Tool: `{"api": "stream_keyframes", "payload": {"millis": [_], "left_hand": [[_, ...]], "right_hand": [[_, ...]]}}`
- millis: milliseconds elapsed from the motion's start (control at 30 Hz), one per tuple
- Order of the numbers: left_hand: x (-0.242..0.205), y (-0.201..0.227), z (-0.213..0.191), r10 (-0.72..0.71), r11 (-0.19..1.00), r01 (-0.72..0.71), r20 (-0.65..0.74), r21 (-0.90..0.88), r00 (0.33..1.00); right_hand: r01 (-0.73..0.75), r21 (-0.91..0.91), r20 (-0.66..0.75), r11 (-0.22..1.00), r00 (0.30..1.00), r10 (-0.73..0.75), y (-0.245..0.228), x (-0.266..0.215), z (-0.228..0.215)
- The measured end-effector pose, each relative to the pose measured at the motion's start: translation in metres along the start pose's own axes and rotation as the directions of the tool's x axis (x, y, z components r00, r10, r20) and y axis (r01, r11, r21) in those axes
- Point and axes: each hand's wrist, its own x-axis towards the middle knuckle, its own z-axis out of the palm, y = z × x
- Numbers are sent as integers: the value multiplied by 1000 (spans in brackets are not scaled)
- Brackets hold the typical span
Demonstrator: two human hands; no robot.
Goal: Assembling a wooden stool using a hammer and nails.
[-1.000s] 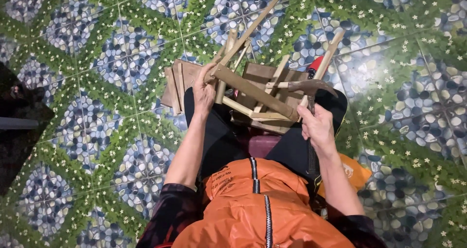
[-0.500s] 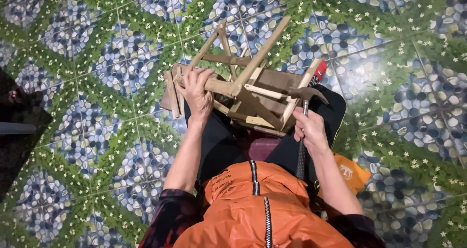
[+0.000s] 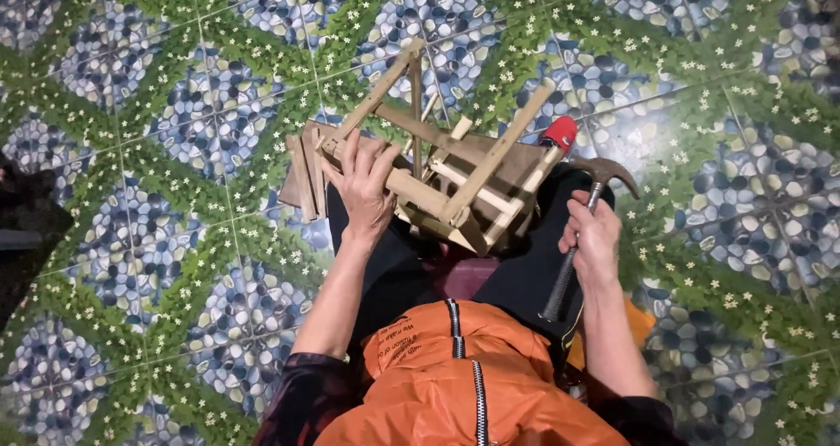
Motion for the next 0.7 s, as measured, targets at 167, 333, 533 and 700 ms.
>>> {"api": "stream_keyframes", "payload": {"millis": [167, 333, 533, 700], "left_hand": [[4, 8, -4, 79, 997, -79, -69, 3, 994], [-4, -1, 16, 155, 987, -158, -111, -21, 982], [-12, -14, 23, 69, 986, -96, -192, -138, 979], [-9, -1, 14, -268, 899, 199, -130, -390, 955]], "right_hand": [[80, -3, 27, 997, 996, -80, -12, 5, 4], [121, 83, 26, 989, 992, -123, -6, 1, 28], [116, 106, 30, 988, 992, -120, -8, -14, 62], [55, 115, 98, 992, 993, -67, 10, -11, 71]]}}
